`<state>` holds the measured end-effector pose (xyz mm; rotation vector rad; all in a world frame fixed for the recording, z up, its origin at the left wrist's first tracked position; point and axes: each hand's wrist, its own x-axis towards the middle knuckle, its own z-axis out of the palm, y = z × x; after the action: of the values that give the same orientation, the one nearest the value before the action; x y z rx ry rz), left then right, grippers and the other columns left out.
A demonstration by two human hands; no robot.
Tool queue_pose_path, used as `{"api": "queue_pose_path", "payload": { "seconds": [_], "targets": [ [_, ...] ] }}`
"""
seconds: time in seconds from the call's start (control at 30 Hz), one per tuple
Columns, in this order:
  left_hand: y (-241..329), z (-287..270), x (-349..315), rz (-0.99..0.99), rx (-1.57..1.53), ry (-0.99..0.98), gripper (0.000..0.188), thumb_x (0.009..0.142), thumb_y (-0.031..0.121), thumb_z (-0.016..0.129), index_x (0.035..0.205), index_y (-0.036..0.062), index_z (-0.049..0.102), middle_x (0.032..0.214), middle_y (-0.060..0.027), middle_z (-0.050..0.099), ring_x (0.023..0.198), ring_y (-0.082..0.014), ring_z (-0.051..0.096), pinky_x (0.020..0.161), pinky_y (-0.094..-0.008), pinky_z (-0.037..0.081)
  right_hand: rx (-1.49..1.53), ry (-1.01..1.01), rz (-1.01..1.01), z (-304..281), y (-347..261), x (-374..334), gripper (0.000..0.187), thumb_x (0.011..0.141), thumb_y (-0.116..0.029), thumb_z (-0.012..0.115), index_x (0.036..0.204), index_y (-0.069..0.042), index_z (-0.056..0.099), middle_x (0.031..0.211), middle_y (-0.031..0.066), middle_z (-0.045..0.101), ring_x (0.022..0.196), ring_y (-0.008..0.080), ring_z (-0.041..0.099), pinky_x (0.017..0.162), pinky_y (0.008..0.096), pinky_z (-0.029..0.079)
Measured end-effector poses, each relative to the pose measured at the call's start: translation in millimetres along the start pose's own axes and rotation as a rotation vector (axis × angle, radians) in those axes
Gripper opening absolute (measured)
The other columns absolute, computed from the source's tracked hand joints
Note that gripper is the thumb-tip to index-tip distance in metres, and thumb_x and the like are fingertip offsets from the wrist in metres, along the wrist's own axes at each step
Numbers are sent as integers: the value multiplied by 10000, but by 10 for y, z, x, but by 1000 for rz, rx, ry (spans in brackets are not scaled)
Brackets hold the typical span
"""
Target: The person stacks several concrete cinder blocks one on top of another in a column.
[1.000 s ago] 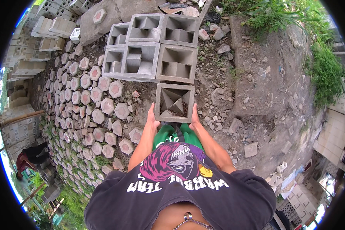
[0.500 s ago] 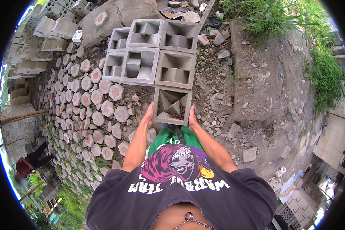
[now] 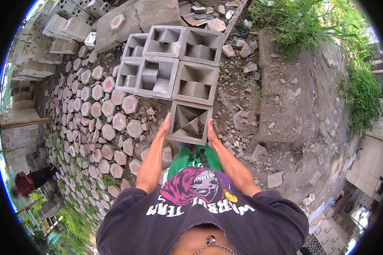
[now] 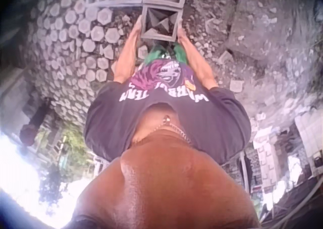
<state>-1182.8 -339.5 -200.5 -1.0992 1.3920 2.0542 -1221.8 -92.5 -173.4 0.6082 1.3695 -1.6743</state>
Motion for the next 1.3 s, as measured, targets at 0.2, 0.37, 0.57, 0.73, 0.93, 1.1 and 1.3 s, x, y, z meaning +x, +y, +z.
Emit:
{"api": "queue_pose_path", "payload": {
  "seconds": [0.2, 0.37, 0.57, 0.73, 0.93, 1.1, 1.3],
  "targets": [
    [168, 222, -154, -28, 37, -8, 723, 950, 587, 272, 1423, 53, 392, 1446, -125, 413, 1334, -256, 379, 1111, -363, 258, 50, -26, -31, -116, 161, 119, 1130, 764, -860, 294, 1507, -39, 70, 1571, 132, 96, 1442, 264, 118, 1152, 415, 141],
    [-104, -58, 81, 35, 34, -70, 814, 923, 650, 277, 1432, 20, 360, 1499, -158, 320, 1410, -272, 243, 1145, -365, 166, 48, -136, -39, 64, 38, -50, 1111, 770, -855, 294, 1508, -48, 98, 1565, 131, 135, 1435, 265, 148, 1150, 428, 151],
    [-190, -81, 297, 76, 108, -21, 838, 926, 666, 229, 1440, 12, 336, 1511, -170, 286, 1421, -271, 212, 1148, -347, 143, -10, -1, -21, 31, -28, -97, 1118, 772, -850, 314, 1505, -36, 89, 1568, 135, 117, 1437, 282, 137, 1149, 437, 141],
    [-101, 3, -57, 38, 382, 313, 920, 898, 718, 205, 1339, -53, 448, 1396, -272, 414, 1348, -344, 349, 1101, -380, 242, -115, 16, -62, 28, 27, -103, 1071, 809, -791, 373, 1497, -13, 113, 1568, 143, 106, 1439, 271, 134, 1154, 420, 107],
    [-162, 178, -419, 336, 469, 318, 755, 908, 650, 370, 1262, 9, 557, 1250, -252, 564, 1207, -365, 512, 993, -398, 392, -161, 55, -229, -353, 525, 152, 924, 862, -659, 498, 1457, 7, 258, 1516, 150, 257, 1380, 270, 277, 1122, 416, 213],
    [-540, 20, -794, 363, 617, 399, 810, 869, 661, 436, 1402, 53, 405, 1310, -251, 516, 1221, -380, 493, 1021, -422, 380, -94, 124, -78, -92, 675, -283, 791, 867, -612, 536, 1428, -85, 356, 1486, 103, 330, 1356, 290, 306, 1064, 548, 260],
    [-656, -182, -1143, 356, 765, 226, 786, 871, 617, 472, 1350, -6, 444, 1306, -229, 529, 1217, -360, 502, 1006, -411, 399, 2, 217, -131, -56, 1156, -454, 742, 878, -602, 528, 1430, -143, 340, 1461, 84, 354, 1327, 301, 338, 1006, 585, 298]
  ]
}}
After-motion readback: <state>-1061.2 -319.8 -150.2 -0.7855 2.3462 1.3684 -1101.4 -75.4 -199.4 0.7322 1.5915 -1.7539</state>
